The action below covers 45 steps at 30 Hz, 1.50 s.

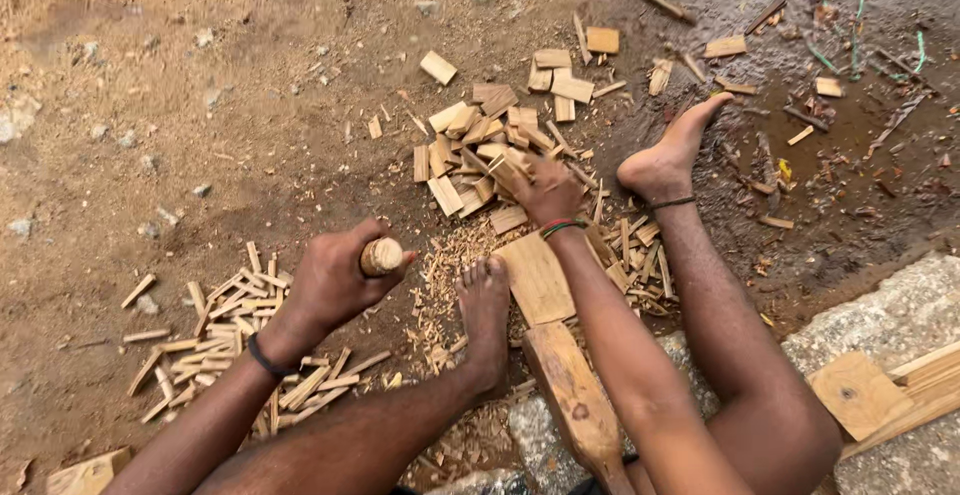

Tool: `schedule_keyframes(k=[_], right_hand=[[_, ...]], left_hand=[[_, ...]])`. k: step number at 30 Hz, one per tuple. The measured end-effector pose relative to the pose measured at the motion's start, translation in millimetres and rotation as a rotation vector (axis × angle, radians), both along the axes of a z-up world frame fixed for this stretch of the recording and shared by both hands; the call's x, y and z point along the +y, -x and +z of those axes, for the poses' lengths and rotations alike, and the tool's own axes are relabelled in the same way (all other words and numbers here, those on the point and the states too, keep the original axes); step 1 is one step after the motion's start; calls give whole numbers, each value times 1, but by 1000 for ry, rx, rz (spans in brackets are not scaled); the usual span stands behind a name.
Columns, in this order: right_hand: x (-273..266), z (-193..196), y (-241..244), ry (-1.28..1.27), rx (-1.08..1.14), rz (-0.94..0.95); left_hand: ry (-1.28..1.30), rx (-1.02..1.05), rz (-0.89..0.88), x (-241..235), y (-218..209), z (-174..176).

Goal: The person sits on the ground and uses a wooden mallet and a chisel to carve small rectangular pieces from a larger block of wood. They repeatedly strike the chisel to split the wood, then adjust the block and remove the carved pieces.

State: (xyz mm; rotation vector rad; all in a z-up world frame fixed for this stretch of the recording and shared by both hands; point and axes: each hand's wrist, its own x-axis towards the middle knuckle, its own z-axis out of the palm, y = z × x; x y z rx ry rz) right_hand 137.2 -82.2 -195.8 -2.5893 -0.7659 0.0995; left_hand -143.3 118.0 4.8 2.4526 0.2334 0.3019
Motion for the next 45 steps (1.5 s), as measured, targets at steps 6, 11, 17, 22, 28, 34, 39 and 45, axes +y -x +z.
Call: schedule_keyframes(k=[6, 11, 17, 22, 28, 34, 39, 45], right_hand=[[28, 0, -3, 306, -296, 111], [-11, -19, -15, -128, -163, 209], [-74, 5, 31, -232, 185, -28], [-111, -14, 62, -327, 66, 164], [-130, -27, 81, -260, 86, 245], [-122, -24, 77, -75, 44, 437], [-121, -19, 77, 23, 24, 463], [-124, -16, 72, -15, -4, 461]], left_hand=[[-35, 72, 56, 1, 1, 0], [17, 112, 14, -1, 1, -6], [16, 161, -26, -11, 3, 11], [-19, 150, -57, -17, -2, 29], [-17, 62, -235, -32, -27, 40], [-78, 185, -327, -51, -40, 49], [-101, 155, -331, -48, -37, 48], [-205, 221, -282, -30, -28, 30]])
